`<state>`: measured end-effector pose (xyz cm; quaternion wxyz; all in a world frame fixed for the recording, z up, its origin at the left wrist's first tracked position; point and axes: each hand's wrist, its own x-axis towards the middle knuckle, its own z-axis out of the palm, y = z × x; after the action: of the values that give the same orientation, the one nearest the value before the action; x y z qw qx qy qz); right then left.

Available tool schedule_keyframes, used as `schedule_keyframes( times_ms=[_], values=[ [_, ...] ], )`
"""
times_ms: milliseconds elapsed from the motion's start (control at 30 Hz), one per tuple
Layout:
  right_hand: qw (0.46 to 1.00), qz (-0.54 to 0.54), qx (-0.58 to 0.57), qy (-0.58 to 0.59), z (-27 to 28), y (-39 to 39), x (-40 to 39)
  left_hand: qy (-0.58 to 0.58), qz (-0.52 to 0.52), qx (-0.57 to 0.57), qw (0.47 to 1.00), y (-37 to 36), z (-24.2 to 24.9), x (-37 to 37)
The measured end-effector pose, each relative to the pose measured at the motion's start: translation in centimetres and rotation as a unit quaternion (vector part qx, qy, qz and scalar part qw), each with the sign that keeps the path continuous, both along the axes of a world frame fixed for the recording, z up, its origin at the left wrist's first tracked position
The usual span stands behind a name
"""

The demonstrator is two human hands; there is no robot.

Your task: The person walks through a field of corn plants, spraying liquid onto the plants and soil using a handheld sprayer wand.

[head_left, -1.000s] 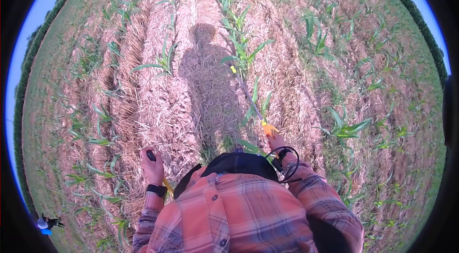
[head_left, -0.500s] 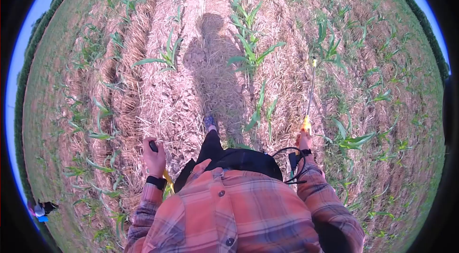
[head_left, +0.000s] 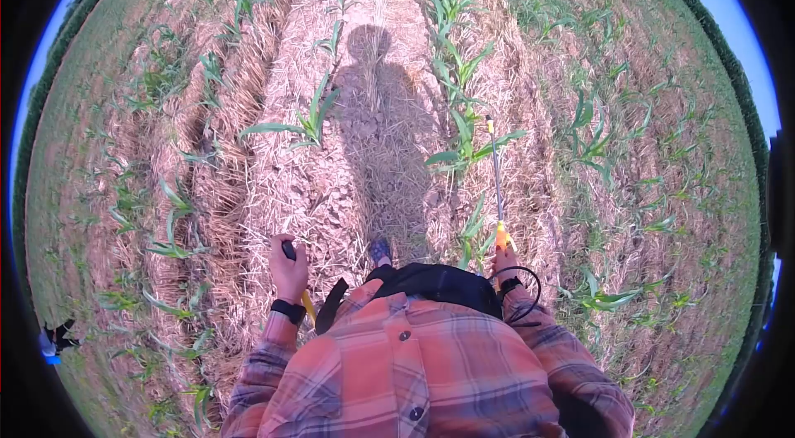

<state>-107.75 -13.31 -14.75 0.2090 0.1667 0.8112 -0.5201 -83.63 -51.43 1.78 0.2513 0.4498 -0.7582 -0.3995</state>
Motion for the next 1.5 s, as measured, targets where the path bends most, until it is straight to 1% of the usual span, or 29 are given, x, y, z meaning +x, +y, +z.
schedule_keyframes(
  times_ms=[33, 67, 167, 200, 267, 300, 367, 400, 433, 500, 533, 567, 633, 667, 700, 767, 800, 867, 900, 933, 967, 1033, 1067, 1167, 1233, 1267, 1300, 1433, 1500],
  values=[
    [0.999, 0.046, -0.013, 0.01, -1.2, -1.0, -0.6, -0.003, 0.001, 0.031, 1.0, -0.8, 0.2, -0.5],
    [0.993, 0.103, 0.028, 0.043, -2.4, -2.2, -1.1, 0.007, 0.003, 0.031, 0.999, -1.6, 0.6, -1.0],
    [0.974, 0.205, 0.071, 0.069, -1.7, -7.3, -2.0, 0.015, 0.008, 0.03, 0.999, -4.3, -0.1, -1.8],
    [0.974, 0.206, 0.072, 0.069, -1.6, -8.6, -2.3, 0.029, 0.005, 0.022, 0.999, -5.0, -0.4, -2.3],
    [0.925, 0.356, 0.095, 0.098, -1.6, -11.2, -2.9, 0.022, 0.004, 0.027, 0.999, -6.0, -0.8, -2.9],
    [0.925, 0.355, 0.096, 0.098, -0.6, -12.6, -3.3, 0.017, 0.0, 0.029, 0.999, -6.4, -0.6, -3.3],
    [0.877, 0.464, 0.1, 0.076, 2.6, -15.1, -4.1, 0.022, 0.001, 0.042, 0.999, -7.0, -0.5, -4.1],
    [0.854, 0.501, 0.105, 0.093, 2.7, -16.2, -4.6, 0.028, 0.003, 0.052, 0.998, -7.2, -0.4, -4.5],
    [0.854, 0.5, 0.105, 0.094, 3.0, -17.0, -5.1, 0.03, 0.002, 0.051, 0.998, -7.5, -0.1, -5.0],
    [0.804, 0.582, 0.091, 0.081, 4.3, -18.9, -6.1, 0.039, 0.014, 0.057, 0.998, -7.9, 0.2, -6.0],
    [0.797, 0.598, 0.058, 0.063, 5.1, -19.7, -6.8, 0.04, 0.021, 0.059, 0.997, -7.8, 1.0, -6.9],
    [0.797, 0.598, 0.057, 0.062, 4.4, -19.9, -7.5, 0.039, 0.021, 0.058, 0.997, -8.1, 0.9, -7.3],
    [0.758, 0.648, 0.05, 0.059, 1.9, -20.5, -9.7, 0.014, 0.045, 0.015, 0.999, -9.0, 0.9, -8.2],
    [0.739, 0.668, 0.076, 0.054, 0.5, -21.0, -10.9, 0.049, 0.054, 0.028, 0.997, -9.1, 1.3, -9.0],
    [0.739, 0.667, 0.074, 0.061, -0.2, -21.3, -12.3, 0.03, 0.057, -0.02, 0.998, -9.7, 1.9, -10.2],
    [0.759, 0.645, 0.026, 0.083, -1.6, -21.5, -15.0, 0.029, 0.1, 0.049, 0.993, -9.6, 3.1, -12.6],
    [0.784, 0.61, 0.086, 0.078, -1.5, -22.0, -16.2, 0.028, 0.095, 0.045, 0.994, -10.1, 2.9, -14.0],
    [0.81, 0.577, 0.088, 0.06, -1.2, -21.5, -18.8, -0.007, 0.06, -0.041, 0.997, -11.1, 1.9, -16.1],
    [0.829, 0.549, 0.096, 0.043, -0.4, -21.3, -19.9, -0.011, 0.055, -0.043, 0.998, -11.3, 2.0, -17.4],
    [0.835, 0.53, 0.111, 0.097, -1.8, -20.6, -21.0, -0.008, 0.047, -0.055, 0.997, -11.5, 2.0, -18.7],
    [0.837, 0.528, 0.11, 0.096, -1.9, -19.9, -22.0, -0.004, 0.04, -0.067, 0.997, -11.7, 2.1, -20.1],
    [0.91, 0.402, 0.057, 0.079, -1.4, -18.8, -24.0, -0.029, 0.038, -0.048, 0.998, -11.5, 3.7, -22.9],
    [0.912, 0.4, 0.056, 0.078, -1.6, -18.2, -25.0, -0.024, 0.039, -0.04, 0.998, -11.4, 4.0, -24.0],
    [0.953, 0.284, 0.085, 0.066, -2.5, -16.6, -28.2, -0.004, 0.029, -0.044, 0.999, -12.0, 3.3, -26.1],
    [0.966, 0.226, 0.102, 0.072, -3.0, -15.4, -29.8, 0.003, 0.01, -0.061, 0.998, -12.1, 3.5, -27.6],
    [0.983, 0.166, 0.044, 0.059, -3.2, -14.9, -30.3, 0.003, 0.023, -0.042, 0.999, -12.0, 3.7, -28.2],
    [0.99, 0.131, 0.032, 0.031, -3.1, -14.7, -31.0, 0.002, 0.022, -0.04, 0.999, -12.1, 3.8, -28.7],
    [0.999, 0.051, -0.002, -0.003, -2.0, -13.5, -33.0, -0.005, 0.005, -0.045, 0.999, -13.9, 3.1, -29.9],
    [0.999, -0.039, -0.01, -0.004, -1.3, -13.6, -33.9, -0.007, -0.001, -0.006, 1.0, -15.0, 2.4, -31.0]
  ],
)
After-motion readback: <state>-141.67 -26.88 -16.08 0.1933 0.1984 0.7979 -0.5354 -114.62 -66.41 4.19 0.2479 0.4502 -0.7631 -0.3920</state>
